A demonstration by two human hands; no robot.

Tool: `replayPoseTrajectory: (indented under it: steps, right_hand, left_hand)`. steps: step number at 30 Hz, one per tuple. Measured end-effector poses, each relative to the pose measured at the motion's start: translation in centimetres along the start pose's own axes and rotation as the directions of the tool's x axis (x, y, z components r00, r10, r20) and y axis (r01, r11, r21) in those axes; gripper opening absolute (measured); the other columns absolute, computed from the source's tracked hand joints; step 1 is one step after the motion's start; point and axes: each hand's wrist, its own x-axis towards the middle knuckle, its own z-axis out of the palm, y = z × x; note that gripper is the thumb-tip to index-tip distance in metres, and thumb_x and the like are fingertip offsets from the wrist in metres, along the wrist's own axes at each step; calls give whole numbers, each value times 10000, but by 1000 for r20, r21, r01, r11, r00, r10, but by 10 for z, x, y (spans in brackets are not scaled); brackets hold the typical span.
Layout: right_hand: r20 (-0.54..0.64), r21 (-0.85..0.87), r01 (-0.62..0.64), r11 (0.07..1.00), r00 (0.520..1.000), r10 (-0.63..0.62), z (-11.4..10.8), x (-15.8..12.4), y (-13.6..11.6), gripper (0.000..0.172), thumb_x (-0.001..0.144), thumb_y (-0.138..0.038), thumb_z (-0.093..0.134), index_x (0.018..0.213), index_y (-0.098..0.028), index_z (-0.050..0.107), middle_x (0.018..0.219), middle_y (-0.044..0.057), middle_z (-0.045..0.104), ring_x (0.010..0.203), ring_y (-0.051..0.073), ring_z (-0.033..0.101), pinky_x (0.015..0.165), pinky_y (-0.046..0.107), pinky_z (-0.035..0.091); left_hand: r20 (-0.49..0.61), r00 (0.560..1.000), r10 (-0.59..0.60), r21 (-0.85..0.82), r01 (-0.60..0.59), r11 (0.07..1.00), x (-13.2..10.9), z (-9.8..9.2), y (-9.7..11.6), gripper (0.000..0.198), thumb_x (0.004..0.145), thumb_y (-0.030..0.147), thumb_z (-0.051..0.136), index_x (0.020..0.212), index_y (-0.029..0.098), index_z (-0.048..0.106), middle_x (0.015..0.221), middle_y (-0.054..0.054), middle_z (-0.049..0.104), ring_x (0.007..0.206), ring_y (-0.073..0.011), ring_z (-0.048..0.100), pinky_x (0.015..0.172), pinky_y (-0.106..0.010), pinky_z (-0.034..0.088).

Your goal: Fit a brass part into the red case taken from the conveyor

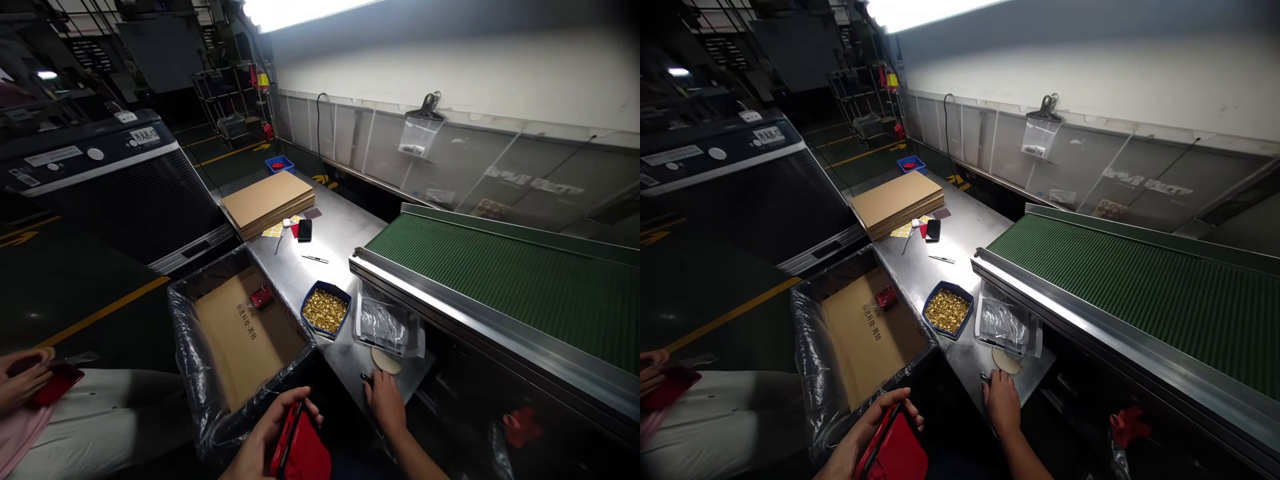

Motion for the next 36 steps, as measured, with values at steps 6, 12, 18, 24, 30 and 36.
replayPoseTrajectory:
  steps: [6,12,18,24,30,36]
  right_hand:
    - [6,231,-80,970,997,81,-7,-18,6,235,947,-413,386,979,-225,524,968,70,639,925,260,622,788,369,463]
    - [-3,429,-109,897,993,122,-11,-22,5,296,873,-500,412,868,-229,532,905,60,675,857,242,645,794,367,481]
    - [-7,566,-119,816,989,149,-30,-16,-16,406,833,-550,441,861,-192,631,919,113,710,880,291,656,829,423,502]
    - [70,696,-137,705,990,124,-68,-12,-50,598,802,-662,469,973,-134,692,834,108,704,821,293,667,752,425,548]
    - [219,815,-148,560,974,-63,-156,-37,-109,552,777,-611,676,1118,-177,692,952,79,727,782,214,677,601,292,554]
    - [-23,577,377,725,894,-447,-216,-78,-158,235,912,-384,597,1108,-277,671,921,24,737,797,159,699,730,245,578]
  left_hand:
    - [-22,995,-101,-22,100,995,-2,-15,2,950,540,709,836,1332,258,569,1301,-162,581,1266,-385,508,1050,-467,423]
    - [-217,974,-59,296,123,947,3,-58,2,321,871,481,689,926,165,687,807,-31,639,752,-149,581,709,-234,440]
    - [-121,993,-16,132,32,991,45,-39,-24,401,857,514,681,729,147,583,752,-16,566,706,-130,499,685,-223,393]
    - [145,911,-387,-328,413,849,55,-3,-35,648,910,650,404,1191,97,591,1109,-200,689,990,-342,693,878,-441,499]
    - [-62,893,-445,-492,361,792,47,9,-18,849,892,777,323,1258,50,565,948,-195,728,766,-253,711,733,-332,526]
    - [-56,948,-315,-570,229,789,43,25,-3,791,923,723,344,1308,55,523,997,-182,729,854,-266,709,781,-329,513]
